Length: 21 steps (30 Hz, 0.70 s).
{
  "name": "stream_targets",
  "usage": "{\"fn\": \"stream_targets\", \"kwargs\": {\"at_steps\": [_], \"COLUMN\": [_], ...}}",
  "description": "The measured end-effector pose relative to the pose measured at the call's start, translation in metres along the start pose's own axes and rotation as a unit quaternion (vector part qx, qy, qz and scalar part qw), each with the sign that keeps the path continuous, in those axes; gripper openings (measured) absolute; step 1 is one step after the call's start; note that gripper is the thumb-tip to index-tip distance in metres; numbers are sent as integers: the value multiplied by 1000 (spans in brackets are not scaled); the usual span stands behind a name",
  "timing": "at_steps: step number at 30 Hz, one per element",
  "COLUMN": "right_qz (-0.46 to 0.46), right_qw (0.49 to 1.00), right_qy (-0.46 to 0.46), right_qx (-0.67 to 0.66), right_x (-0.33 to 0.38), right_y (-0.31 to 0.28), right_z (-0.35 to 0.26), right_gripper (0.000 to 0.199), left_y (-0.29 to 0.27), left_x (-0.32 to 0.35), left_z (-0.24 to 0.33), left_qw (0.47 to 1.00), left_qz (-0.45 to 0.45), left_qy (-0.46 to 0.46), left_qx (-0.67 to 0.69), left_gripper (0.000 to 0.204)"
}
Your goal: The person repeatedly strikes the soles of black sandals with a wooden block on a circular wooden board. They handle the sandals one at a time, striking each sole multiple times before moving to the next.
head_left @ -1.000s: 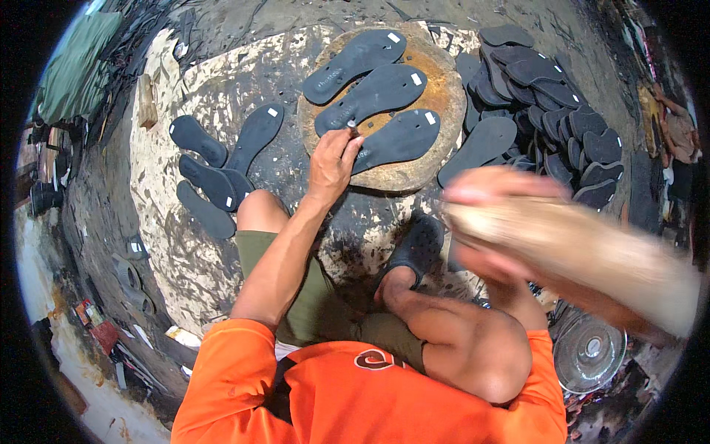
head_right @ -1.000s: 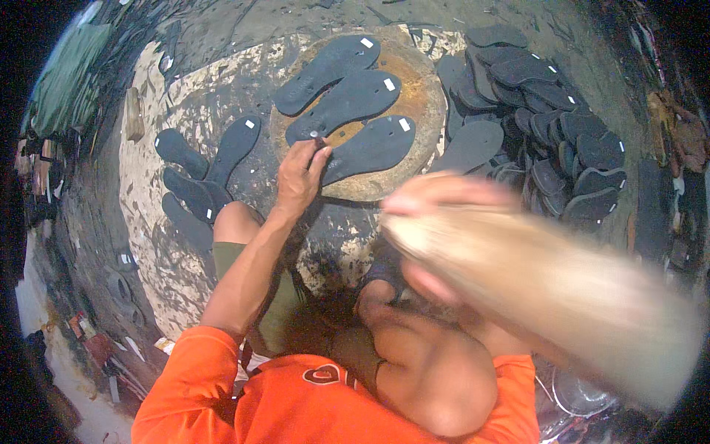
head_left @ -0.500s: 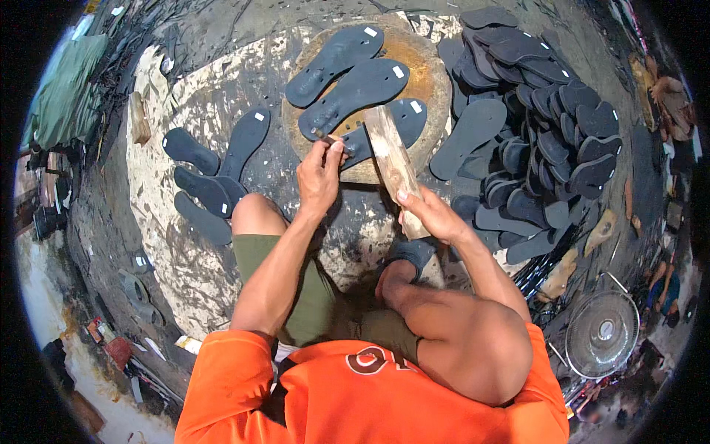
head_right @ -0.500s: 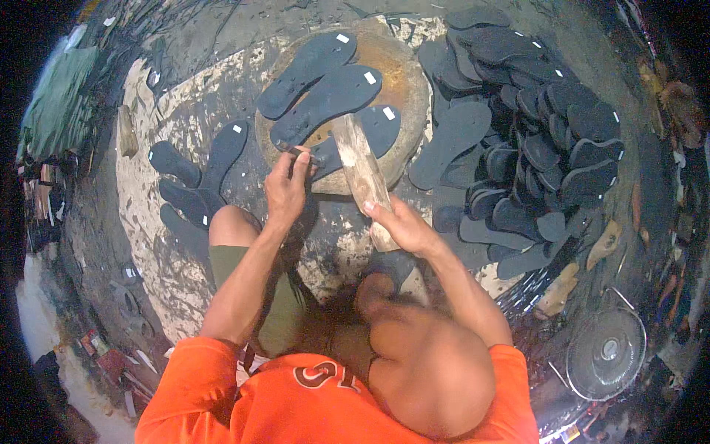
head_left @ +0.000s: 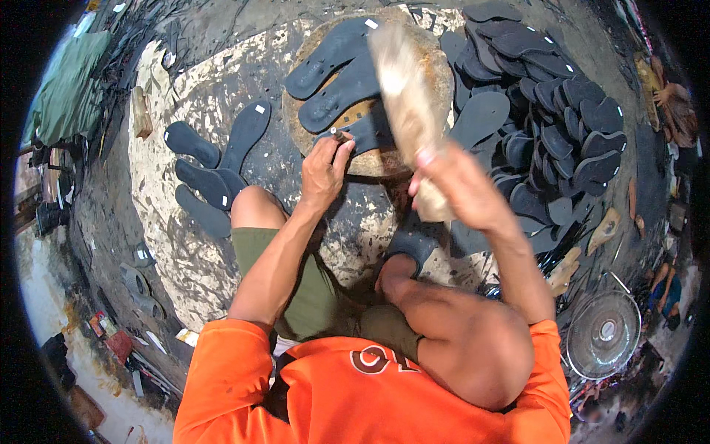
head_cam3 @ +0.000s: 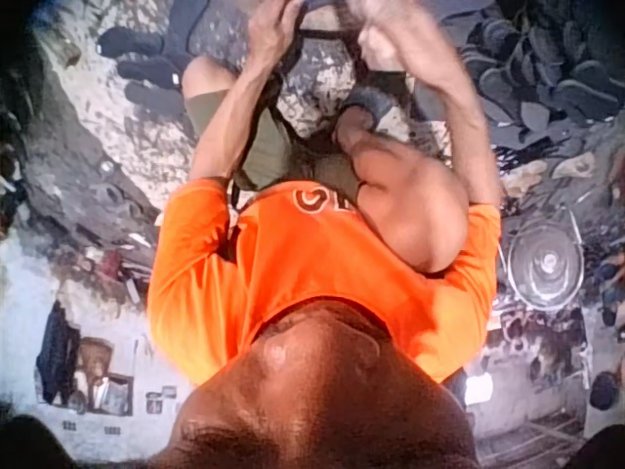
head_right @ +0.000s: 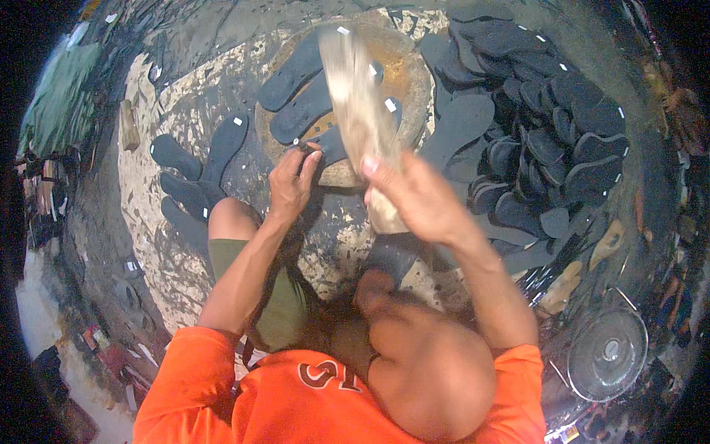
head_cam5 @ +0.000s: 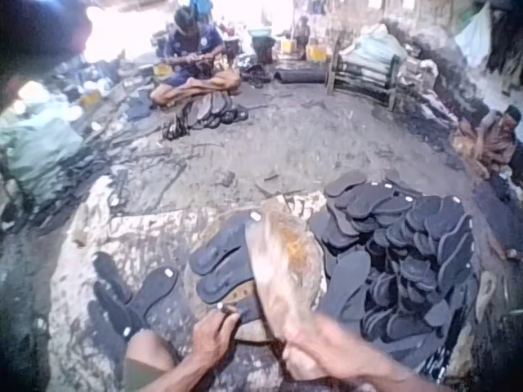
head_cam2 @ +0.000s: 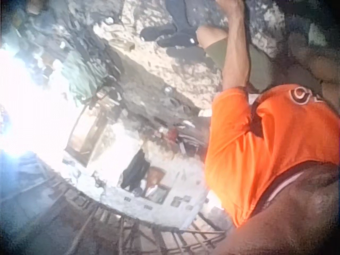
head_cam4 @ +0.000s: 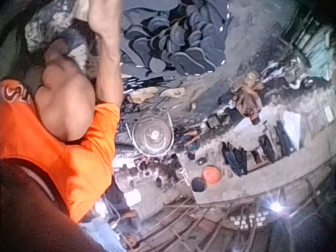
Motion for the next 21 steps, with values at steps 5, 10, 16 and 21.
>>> {"fn": "stream_targets", "kwargs": {"at_steps": [5, 10, 16, 21], "right_qz": [114, 46, -121, -57], "right_qw": [941, 911, 973, 993], "right_qy": [-300, -118, 193, 88], "right_qx": [-112, 391, -30, 54], "right_x": [60, 8, -14, -32], "right_y": [12, 3, -12, -9], "right_z": [-109, 78, 121, 137], "right_gripper": [78, 57, 59, 80], "left_y": [-7, 11, 3, -24], "left_x": [7, 3, -3, -16], "left_z": [-5, -11, -13, 5], "left_qw": [1000, 993, 985, 966], "left_qz": [5, -10, 59, -23], "left_qy": [-3, 108, -71, -222], "left_qx": [-7, -41, 146, 130], "left_gripper": [13, 17, 16, 20]}}
Point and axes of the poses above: each hand's wrist, its own x-axis away from the middle knuckle, its own y-axis out of the palm, z = x × y, the point moved 3 cm from there along -x, towards the middle knuckle, and after that the axes turned 4 degrees about z, right-handed, at the moved point
